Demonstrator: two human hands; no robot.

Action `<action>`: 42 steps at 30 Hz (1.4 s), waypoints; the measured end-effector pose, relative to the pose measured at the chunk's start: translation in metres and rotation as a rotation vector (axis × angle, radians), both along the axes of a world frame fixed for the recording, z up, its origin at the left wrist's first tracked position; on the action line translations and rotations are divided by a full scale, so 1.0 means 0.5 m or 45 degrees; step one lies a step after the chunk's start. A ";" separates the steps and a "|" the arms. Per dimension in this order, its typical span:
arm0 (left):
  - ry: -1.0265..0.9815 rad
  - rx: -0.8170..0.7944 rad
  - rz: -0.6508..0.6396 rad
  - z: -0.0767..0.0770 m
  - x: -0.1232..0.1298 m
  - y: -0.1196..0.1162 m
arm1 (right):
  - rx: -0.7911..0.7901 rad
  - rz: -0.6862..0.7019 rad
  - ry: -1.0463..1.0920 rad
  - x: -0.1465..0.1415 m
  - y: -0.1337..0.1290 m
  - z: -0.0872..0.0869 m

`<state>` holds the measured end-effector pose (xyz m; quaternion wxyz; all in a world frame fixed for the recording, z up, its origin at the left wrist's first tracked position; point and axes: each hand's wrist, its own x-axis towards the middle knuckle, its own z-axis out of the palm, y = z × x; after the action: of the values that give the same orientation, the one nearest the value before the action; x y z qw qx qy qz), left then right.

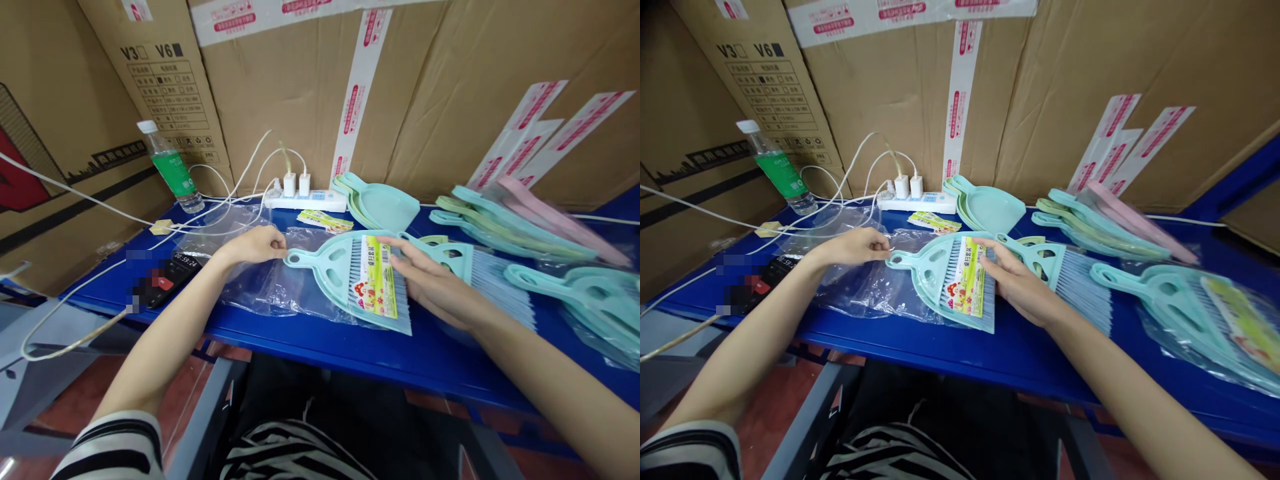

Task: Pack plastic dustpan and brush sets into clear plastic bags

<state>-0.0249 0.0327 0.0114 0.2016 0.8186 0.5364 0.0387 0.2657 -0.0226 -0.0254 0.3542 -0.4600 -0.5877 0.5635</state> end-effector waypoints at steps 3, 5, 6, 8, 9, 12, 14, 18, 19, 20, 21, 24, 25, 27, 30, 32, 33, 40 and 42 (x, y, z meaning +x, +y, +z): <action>0.034 0.023 0.027 0.007 -0.006 0.000 | -0.005 0.008 0.009 0.004 0.003 -0.005; 0.078 0.029 0.056 0.014 -0.010 -0.002 | -0.006 0.010 -0.005 0.007 0.005 -0.009; 0.103 0.032 0.078 0.018 -0.012 -0.003 | -0.009 0.009 -0.015 0.008 0.006 -0.010; 0.151 0.036 0.120 0.026 -0.015 -0.006 | -0.031 -0.014 -0.041 0.010 0.007 -0.011; 0.171 0.035 0.132 0.030 -0.016 -0.008 | -0.043 -0.033 -0.056 0.011 0.007 -0.012; 0.203 0.003 0.121 0.039 -0.024 -0.011 | -0.036 -0.068 -0.096 0.014 0.006 -0.014; 0.208 -0.021 0.108 0.043 -0.031 -0.011 | 0.002 -0.058 -0.112 0.016 0.005 -0.016; 0.200 -0.014 0.073 0.047 -0.040 -0.011 | 0.099 0.003 -0.172 0.015 0.004 -0.016; 0.201 -0.010 0.070 0.047 -0.040 -0.011 | 0.146 0.023 -0.203 0.012 0.004 -0.015; 0.207 -0.011 0.073 0.048 -0.038 -0.012 | 0.215 0.035 -0.247 0.008 0.004 -0.014; 0.216 -0.012 0.080 0.048 -0.036 -0.013 | 0.305 0.040 -0.306 0.004 0.003 -0.012; 0.247 -0.002 0.095 0.049 -0.026 -0.018 | 0.576 0.017 -0.534 -0.012 0.001 -0.010; 0.252 0.009 0.092 0.049 -0.023 -0.019 | 0.624 0.004 -0.608 -0.016 0.000 -0.010; 0.259 0.039 0.082 0.048 -0.019 -0.021 | 0.659 -0.010 -0.728 -0.022 0.000 -0.014; 0.268 0.073 0.067 0.047 -0.015 -0.021 | 0.717 -0.004 -0.862 -0.024 0.000 -0.023; 0.273 0.077 0.068 0.047 -0.014 -0.021 | 0.762 0.018 -0.915 -0.023 0.001 -0.029; 0.271 0.076 0.071 0.047 -0.013 -0.021 | 0.775 0.030 -0.930 -0.023 0.002 -0.031; 0.239 0.092 0.041 0.042 -0.017 -0.017 | 0.760 0.061 -0.977 -0.028 0.003 -0.033; 0.220 0.096 0.034 0.040 -0.021 -0.016 | 0.783 0.066 -0.953 -0.024 0.000 -0.035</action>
<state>-0.0354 0.0249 0.0315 0.1233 0.8188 0.5606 -0.0093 0.2537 -0.0225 -0.0429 0.2239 -0.4902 -0.8253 0.1683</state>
